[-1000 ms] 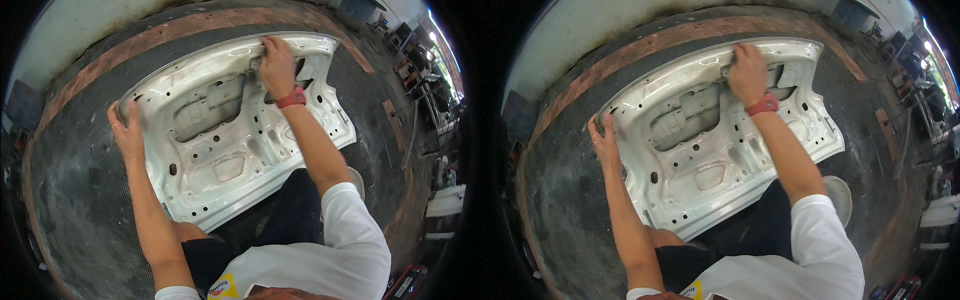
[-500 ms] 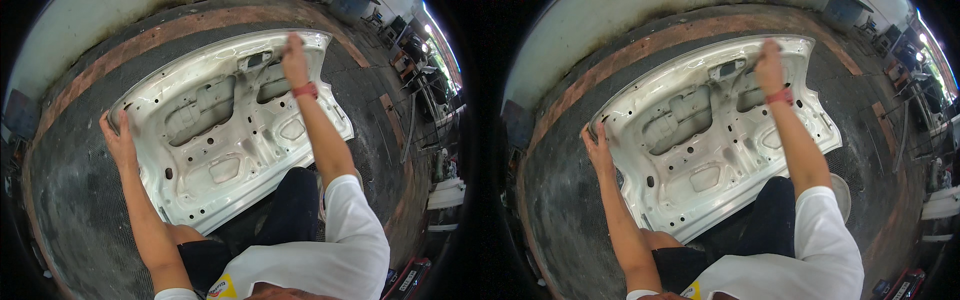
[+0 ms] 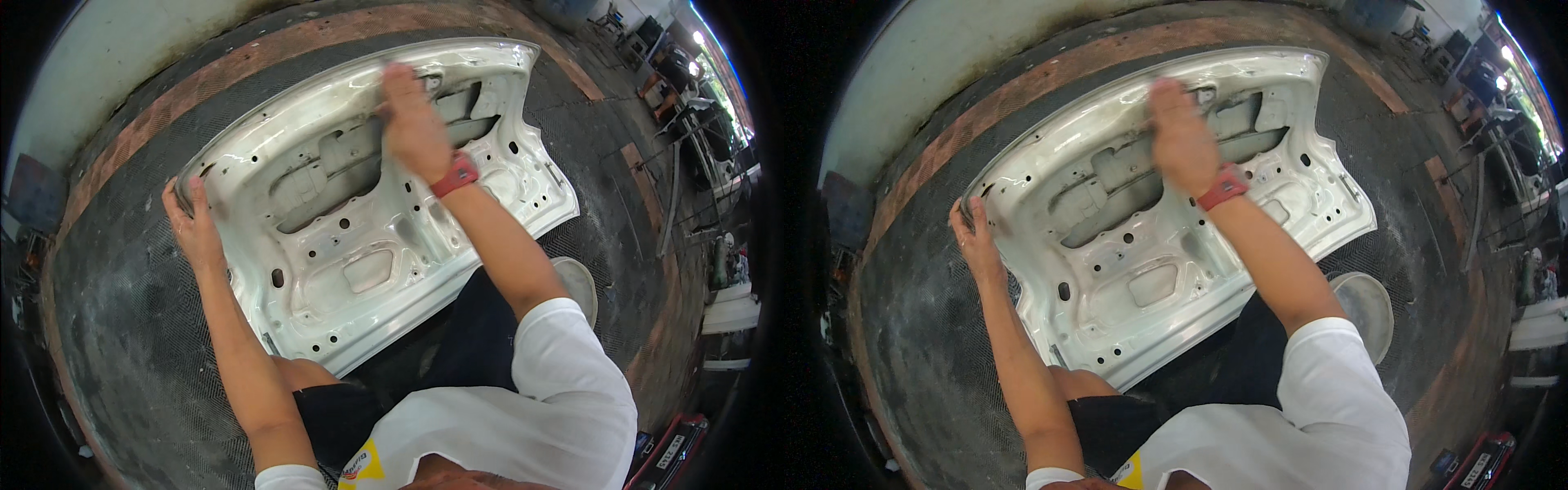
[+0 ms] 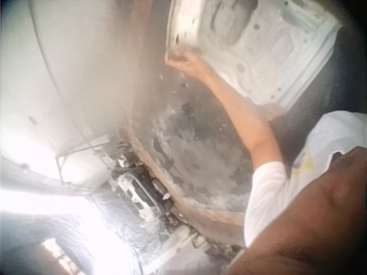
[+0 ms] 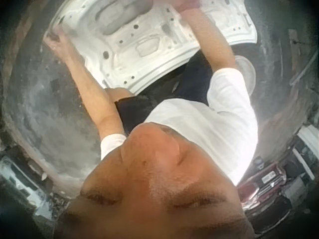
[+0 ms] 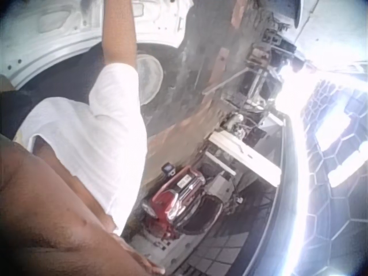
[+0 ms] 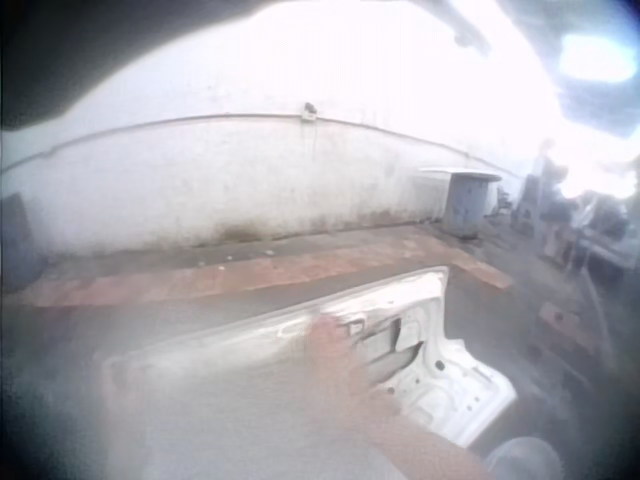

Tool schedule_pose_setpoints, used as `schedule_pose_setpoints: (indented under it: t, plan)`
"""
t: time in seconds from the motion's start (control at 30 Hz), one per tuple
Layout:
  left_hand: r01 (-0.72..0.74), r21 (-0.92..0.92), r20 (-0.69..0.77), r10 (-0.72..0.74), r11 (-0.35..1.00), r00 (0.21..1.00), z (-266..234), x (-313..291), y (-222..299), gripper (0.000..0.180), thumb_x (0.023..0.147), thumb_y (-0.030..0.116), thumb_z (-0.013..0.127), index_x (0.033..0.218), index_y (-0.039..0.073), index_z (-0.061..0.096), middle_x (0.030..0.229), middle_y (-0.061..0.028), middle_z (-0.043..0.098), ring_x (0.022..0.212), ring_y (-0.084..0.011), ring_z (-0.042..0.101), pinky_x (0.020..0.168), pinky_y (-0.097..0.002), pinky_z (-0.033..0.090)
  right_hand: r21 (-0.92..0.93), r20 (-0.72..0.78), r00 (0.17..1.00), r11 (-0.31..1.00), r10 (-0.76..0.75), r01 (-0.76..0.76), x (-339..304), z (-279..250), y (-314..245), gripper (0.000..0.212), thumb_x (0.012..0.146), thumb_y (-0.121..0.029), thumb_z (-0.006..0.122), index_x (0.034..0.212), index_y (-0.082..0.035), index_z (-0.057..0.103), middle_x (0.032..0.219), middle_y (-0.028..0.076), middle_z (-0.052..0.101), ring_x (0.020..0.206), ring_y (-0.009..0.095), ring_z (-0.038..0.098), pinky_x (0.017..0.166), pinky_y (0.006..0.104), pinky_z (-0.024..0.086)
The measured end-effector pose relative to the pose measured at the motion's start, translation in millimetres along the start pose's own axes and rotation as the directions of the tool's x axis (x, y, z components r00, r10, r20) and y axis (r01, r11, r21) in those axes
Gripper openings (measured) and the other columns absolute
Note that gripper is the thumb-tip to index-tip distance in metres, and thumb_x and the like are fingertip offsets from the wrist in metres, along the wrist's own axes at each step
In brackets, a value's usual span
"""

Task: The person kneels on the floor and scrubs the inner surface of a white car door panel using a dark sponge and water from a nearby bucket. They repeatedly dip the sponge and wipe different areas of the panel, including edges and recessed sections.

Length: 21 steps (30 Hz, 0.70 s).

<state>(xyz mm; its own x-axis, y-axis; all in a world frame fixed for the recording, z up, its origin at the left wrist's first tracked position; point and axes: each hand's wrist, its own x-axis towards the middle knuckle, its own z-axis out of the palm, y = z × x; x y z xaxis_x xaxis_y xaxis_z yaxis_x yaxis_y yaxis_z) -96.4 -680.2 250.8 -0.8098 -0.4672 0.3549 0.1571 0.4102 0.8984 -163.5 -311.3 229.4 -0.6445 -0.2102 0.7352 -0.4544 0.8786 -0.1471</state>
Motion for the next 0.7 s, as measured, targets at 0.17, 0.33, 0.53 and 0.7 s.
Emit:
schedule_pose_setpoints:
  t: [0.17,0.33,0.53,0.7]
  plan:
    - [-0.039,0.016,0.022,0.038,0.999,0.999,5.7,3.8,-2.1,0.070,0.105,0.057,0.068,0.147,0.003,0.055,0.145,-0.0228,0.061,0.140,-0.0362,0.055,0.121,-0.0457,0.040,-0.047,-0.107,0.966,0.970,0.234,-0.240,10.3,-7.5,51.5,0.065,0.101,-0.007,0.050,0.163,0.010,0.037,0.167,0.034,0.040,0.159,0.046,0.036,0.132,0.0541,0.028]
    - [-0.012,0.007,0.004,0.012,1.000,1.000,1.9,3.7,1.3,0.071,0.105,0.059,0.068,0.146,0.003,0.055,0.144,-0.0228,0.060,0.139,-0.0365,0.056,0.120,-0.0471,0.040,0.146,0.044,0.992,0.983,-0.117,0.109,-0.4,17.8,-81.2,0.078,0.094,0.000,0.051,0.169,0.006,0.031,0.173,0.028,0.035,0.164,0.042,0.030,0.135,0.0510,0.023]
    - [-0.044,0.029,0.040,0.043,0.999,0.998,3.2,0.9,6.8,0.072,0.104,0.061,0.066,0.145,0.002,0.056,0.144,-0.0245,0.059,0.141,-0.0396,0.054,0.121,-0.0500,0.039,-0.143,0.017,0.987,0.978,0.157,-0.153,15.3,-14.6,32.1,0.067,0.108,-0.018,0.053,0.169,0.004,0.031,0.174,0.030,0.032,0.163,0.045,0.028,0.134,0.0528,0.024]
    - [-0.061,0.048,0.005,0.061,0.997,0.998,1.3,3.0,-2.4,0.072,0.104,0.061,0.067,0.145,0.004,0.056,0.145,-0.0256,0.058,0.141,-0.0425,0.053,0.121,-0.0512,0.039,0.141,0.032,0.998,0.989,-0.047,0.042,5.1,35.4,-135.7,0.072,0.103,-0.018,0.057,0.169,-0.001,0.035,0.176,0.026,0.030,0.165,0.043,0.025,0.135,0.0550,0.021]
